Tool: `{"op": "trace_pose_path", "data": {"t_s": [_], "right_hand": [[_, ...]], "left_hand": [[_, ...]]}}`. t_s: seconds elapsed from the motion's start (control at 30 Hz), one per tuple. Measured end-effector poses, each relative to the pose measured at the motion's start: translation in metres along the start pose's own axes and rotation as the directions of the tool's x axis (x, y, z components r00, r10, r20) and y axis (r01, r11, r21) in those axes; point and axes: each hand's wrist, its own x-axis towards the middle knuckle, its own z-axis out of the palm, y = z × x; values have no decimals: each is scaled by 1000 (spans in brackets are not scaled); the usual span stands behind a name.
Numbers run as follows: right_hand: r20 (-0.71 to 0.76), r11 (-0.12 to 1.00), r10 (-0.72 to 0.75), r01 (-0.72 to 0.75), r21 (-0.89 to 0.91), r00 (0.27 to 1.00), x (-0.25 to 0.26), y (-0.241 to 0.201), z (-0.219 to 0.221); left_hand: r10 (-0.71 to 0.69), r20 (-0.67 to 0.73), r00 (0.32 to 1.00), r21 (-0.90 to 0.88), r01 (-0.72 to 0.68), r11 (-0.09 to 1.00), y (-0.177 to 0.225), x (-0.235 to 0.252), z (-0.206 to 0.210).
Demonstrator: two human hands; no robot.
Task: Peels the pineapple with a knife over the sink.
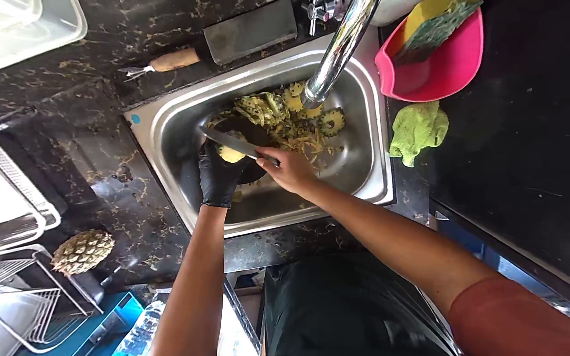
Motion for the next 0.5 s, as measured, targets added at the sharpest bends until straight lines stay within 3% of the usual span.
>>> {"op": "trace_pose_path", "data": {"t_s": [0.2, 0.5], "right_hand": [[38, 993, -19, 23, -117, 999, 7, 0, 8], [-60, 989, -29, 21, -143, 998, 14, 2, 29]], "left_hand": [[-149, -22, 989, 69, 150, 986, 8, -4, 0], [-156, -61, 986, 23, 157, 987, -1, -2, 2]]}}
